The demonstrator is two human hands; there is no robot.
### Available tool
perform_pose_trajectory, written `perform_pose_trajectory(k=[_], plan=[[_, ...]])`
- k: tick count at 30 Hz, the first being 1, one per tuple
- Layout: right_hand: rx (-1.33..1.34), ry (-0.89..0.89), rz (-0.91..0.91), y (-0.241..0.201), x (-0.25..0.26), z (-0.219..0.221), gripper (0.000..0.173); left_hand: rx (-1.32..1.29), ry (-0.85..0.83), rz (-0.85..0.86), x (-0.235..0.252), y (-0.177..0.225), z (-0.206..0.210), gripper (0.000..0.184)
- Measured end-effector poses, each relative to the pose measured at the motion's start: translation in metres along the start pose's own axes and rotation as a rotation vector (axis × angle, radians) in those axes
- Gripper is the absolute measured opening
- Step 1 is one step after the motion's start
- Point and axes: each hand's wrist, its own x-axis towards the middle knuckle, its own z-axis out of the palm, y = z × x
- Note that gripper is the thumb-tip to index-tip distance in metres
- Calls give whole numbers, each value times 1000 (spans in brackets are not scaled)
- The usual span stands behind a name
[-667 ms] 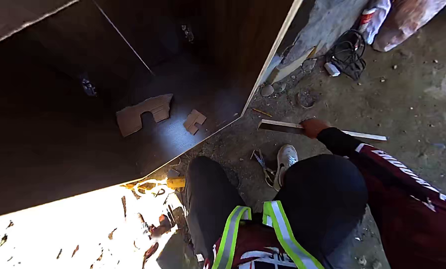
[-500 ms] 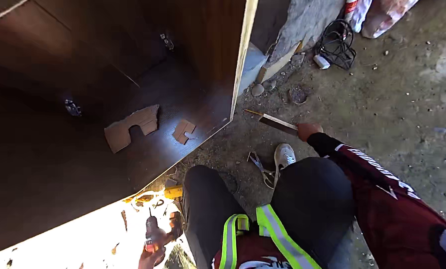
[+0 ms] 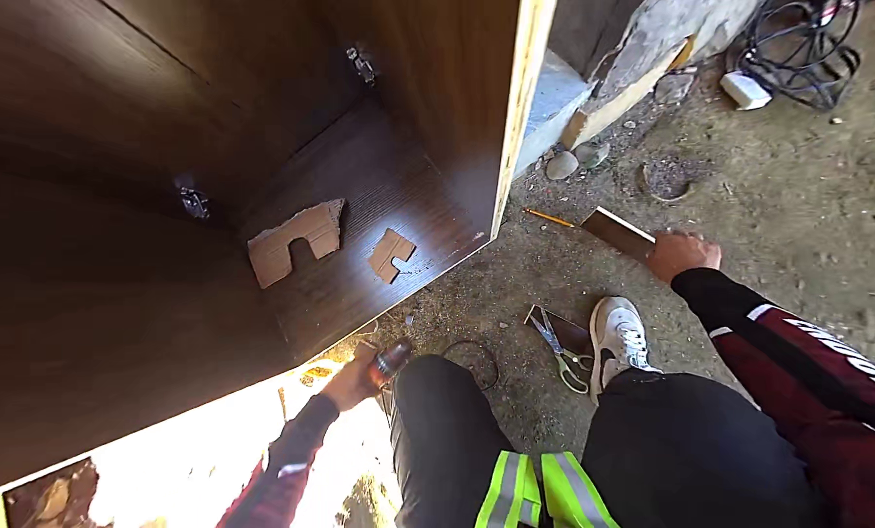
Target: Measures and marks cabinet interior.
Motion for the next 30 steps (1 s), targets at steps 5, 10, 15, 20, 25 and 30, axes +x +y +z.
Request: perform_pose_trajectory(k=[5, 10, 15, 20, 25, 30], plan=[[-76, -179, -237, -80, -12, -53, 34, 137, -200, 225, 52, 79, -47, 82], [-144, -147, -397, -110, -26, -76, 35, 191, -430, 350, 131, 173, -32, 77], [-61, -145, -334, -89, -3, -67, 31, 327, -628, 269, 188, 240, -3, 78], [42, -126, -267, -78, 54, -3, 28, 589, -684, 222, 223, 277, 23, 73], [162, -100, -268, -107, 84, 34, 33, 532, -321, 279, 240, 279, 33, 58], [196, 18, -339, -125, 118, 69, 31, 457, 174, 474, 170, 246, 59, 33]])
